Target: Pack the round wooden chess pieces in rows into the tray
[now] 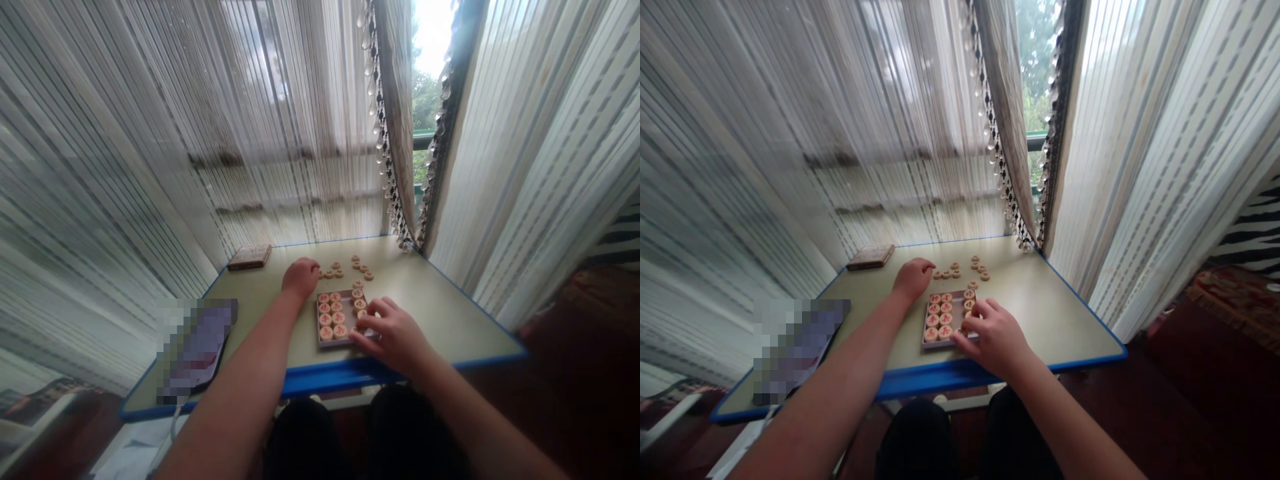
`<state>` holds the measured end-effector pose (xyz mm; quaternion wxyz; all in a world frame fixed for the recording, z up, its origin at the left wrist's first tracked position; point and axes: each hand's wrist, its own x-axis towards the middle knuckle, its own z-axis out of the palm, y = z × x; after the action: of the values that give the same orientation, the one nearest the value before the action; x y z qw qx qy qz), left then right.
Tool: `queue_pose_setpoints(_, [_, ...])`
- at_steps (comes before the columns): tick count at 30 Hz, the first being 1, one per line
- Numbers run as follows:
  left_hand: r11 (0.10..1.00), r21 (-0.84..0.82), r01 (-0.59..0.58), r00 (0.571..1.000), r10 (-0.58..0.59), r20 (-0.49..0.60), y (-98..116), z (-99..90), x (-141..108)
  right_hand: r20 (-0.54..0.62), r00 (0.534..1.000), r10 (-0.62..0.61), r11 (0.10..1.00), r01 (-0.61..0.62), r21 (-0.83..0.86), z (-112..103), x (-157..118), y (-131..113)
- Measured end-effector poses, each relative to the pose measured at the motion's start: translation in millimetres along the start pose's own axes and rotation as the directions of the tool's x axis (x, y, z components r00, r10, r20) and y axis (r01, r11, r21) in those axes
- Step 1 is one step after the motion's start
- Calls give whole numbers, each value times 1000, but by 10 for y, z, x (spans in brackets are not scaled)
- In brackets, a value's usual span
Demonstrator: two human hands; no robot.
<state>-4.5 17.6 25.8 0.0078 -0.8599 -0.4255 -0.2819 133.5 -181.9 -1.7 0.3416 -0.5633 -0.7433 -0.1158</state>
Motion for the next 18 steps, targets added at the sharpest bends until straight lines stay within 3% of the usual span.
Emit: queue_pose_setpoints(18, [998, 29, -60, 998, 59, 33, 26, -33, -10, 48, 999, 10, 999, -9, -33, -57, -23, -29])
